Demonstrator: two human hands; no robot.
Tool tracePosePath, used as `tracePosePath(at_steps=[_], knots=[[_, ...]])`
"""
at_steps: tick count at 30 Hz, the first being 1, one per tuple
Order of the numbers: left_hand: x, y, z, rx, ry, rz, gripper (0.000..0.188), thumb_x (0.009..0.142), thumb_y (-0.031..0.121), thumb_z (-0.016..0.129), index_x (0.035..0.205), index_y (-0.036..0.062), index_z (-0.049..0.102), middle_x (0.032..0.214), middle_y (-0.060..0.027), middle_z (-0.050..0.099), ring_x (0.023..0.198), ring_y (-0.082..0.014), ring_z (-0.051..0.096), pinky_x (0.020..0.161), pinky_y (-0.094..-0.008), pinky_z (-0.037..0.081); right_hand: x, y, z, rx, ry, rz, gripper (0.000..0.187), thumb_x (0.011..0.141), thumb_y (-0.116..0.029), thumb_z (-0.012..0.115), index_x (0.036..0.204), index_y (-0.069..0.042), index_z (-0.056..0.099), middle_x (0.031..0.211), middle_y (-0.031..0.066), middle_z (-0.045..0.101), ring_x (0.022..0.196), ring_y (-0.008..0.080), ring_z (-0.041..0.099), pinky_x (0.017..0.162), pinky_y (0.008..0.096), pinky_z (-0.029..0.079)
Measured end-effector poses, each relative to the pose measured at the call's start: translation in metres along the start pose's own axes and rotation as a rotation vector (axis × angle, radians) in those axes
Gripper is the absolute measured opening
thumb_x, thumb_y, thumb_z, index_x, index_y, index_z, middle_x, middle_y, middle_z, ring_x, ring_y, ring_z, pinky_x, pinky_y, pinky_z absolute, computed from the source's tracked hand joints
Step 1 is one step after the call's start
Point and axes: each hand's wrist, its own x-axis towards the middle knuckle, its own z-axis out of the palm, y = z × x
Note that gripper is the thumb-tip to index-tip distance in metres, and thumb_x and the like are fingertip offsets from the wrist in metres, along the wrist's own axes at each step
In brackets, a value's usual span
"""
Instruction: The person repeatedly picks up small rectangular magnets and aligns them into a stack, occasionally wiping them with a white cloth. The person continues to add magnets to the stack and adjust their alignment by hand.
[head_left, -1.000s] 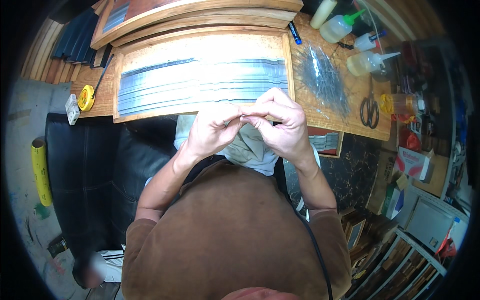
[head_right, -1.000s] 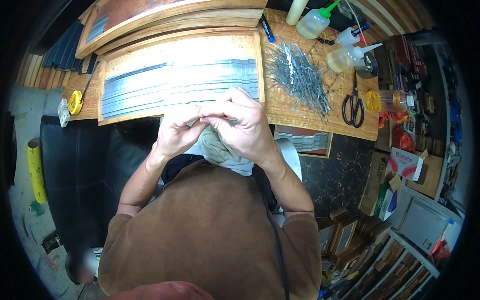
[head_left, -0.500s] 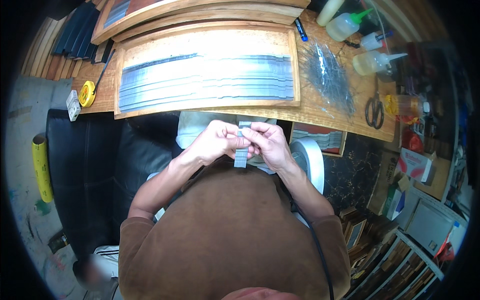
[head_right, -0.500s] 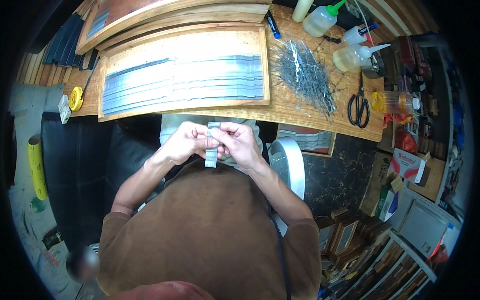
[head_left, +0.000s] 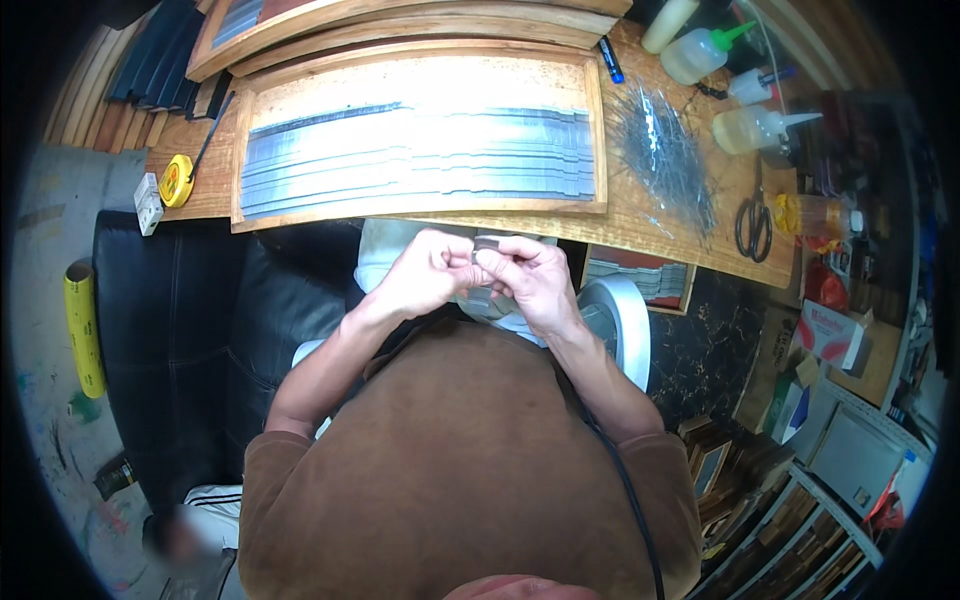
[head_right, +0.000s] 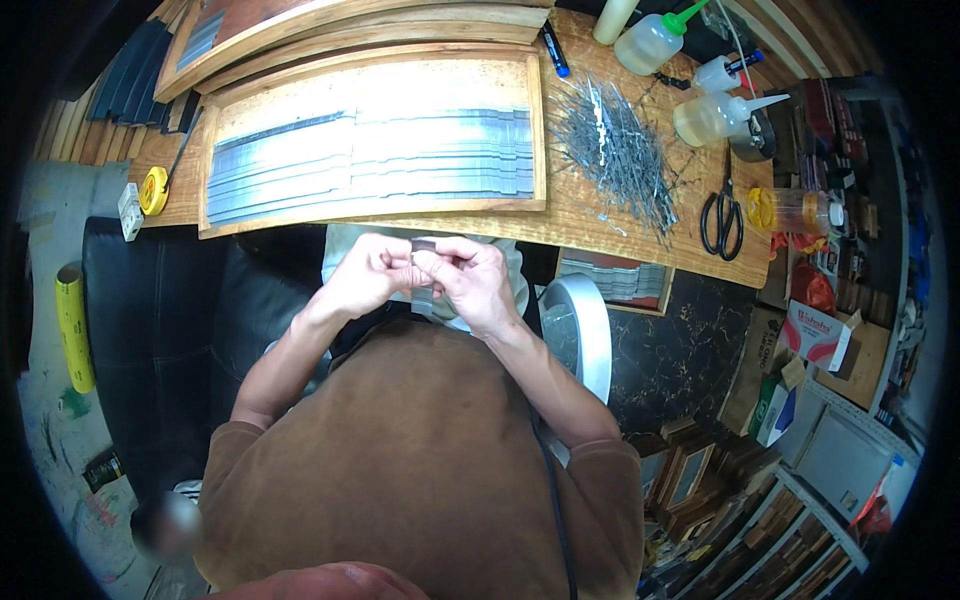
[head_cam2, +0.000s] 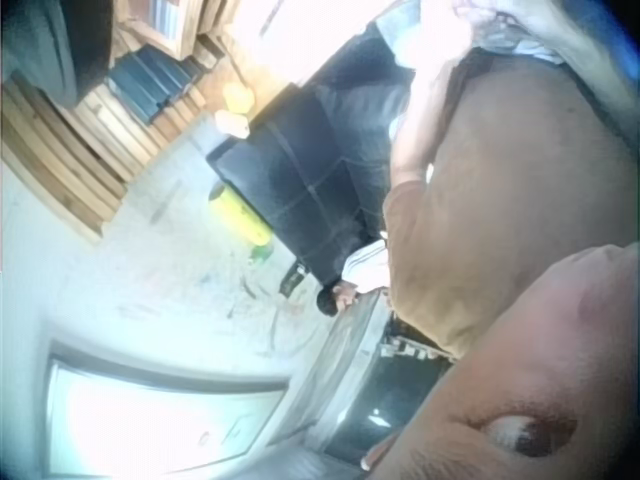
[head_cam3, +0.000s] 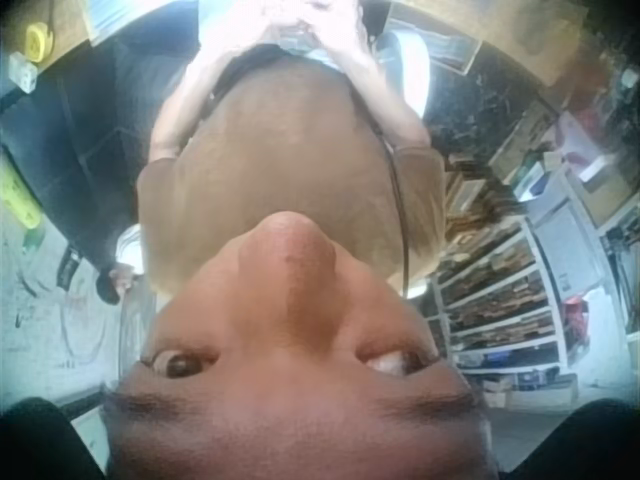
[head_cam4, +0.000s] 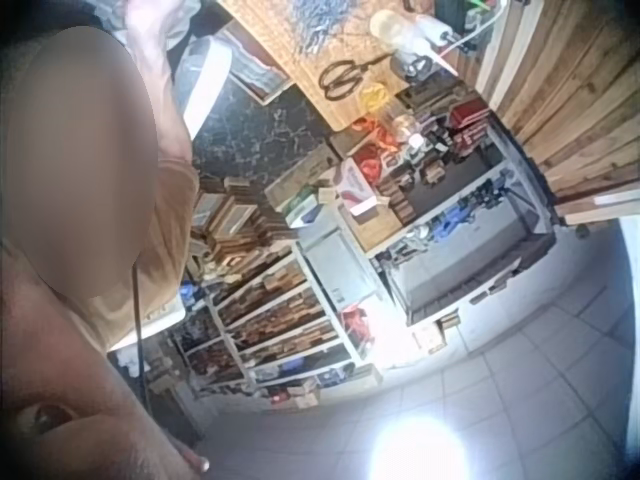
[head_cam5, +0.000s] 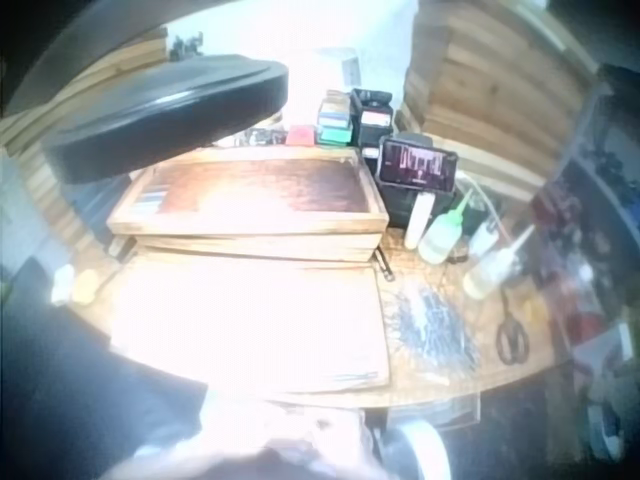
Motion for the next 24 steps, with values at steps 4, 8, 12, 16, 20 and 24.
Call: tracePosePath(at_steps=[4,8,12,16,20,24], knots=[[-0.024,-0.018,0.011,0.289,0.158,0.059,0.013,0.101,0.008,0.073,0.108,-0.0008,0.080,0.092,-0.0026,0.080,0.085,-0.0049,0.067,0.079,-0.0254,0.055,-0.005,-0.005,-0.001,-0.366,-0.095,-0.219,0.015,0.090,-0.003,0.081,0.105,0.000,0.082,0.085,0.0008,0.067,0.069,0.0060,0.058,0.061,0.0233,0.047],[-0.039,-0.027,0.011,0.394,0.267,0.246,0.011,0.100,0.006,0.072,0.105,-0.0018,0.079,0.085,-0.0073,0.079,0.073,-0.0060,0.065,0.067,-0.0256,0.053,-0.009,-0.011,0.015,-0.464,-0.110,-0.416,0.009,0.088,-0.001,0.082,0.098,-0.001,0.082,0.086,0.0025,0.066,0.074,0.0076,0.060,0.065,0.0233,0.048],[-0.040,-0.030,0.018,0.287,0.369,0.380,0.010,0.100,0.006,0.072,0.104,-0.0022,0.078,0.080,-0.0073,0.077,0.071,-0.0061,0.064,0.065,-0.0252,0.052,-0.005,-0.014,0.026,-0.503,-0.097,-0.553,0.007,0.088,-0.002,0.082,0.095,-0.002,0.081,0.083,0.0051,0.065,0.068,0.0119,0.060,0.062,0.0264,0.047],[-0.048,-0.028,0.016,0.286,0.388,0.340,0.011,0.099,0.004,0.072,0.106,-0.0020,0.078,0.079,-0.0061,0.076,0.069,-0.0068,0.063,0.065,-0.0253,0.052,-0.003,-0.022,0.026,-0.449,-0.199,-0.474,0.011,0.087,-0.003,0.084,0.098,-0.002,0.082,0.087,0.0047,0.067,0.075,0.0118,0.062,0.066,0.0256,0.049],[-0.050,-0.034,0.013,0.344,0.377,0.333,0.013,0.099,0.005,0.073,0.108,-0.0014,0.079,0.081,-0.0072,0.077,0.072,-0.0061,0.064,0.067,-0.0257,0.053,-0.007,-0.032,0.027,-0.478,-0.251,-0.404,0.013,0.087,0.000,0.082,0.100,-0.001,0.083,0.089,0.0054,0.068,0.076,0.0127,0.063,0.067,0.0260,0.050],[-0.048,-0.028,0.012,0.350,0.346,0.341,0.014,0.099,0.007,0.073,0.109,-0.0009,0.079,0.083,-0.0093,0.078,0.075,-0.0058,0.067,0.069,-0.0258,0.054,-0.007,-0.029,0.024,-0.514,-0.248,-0.443,0.015,0.085,0.003,0.082,0.099,-0.002,0.083,0.089,0.0053,0.068,0.077,0.0128,0.064,0.067,0.0262,0.051]])
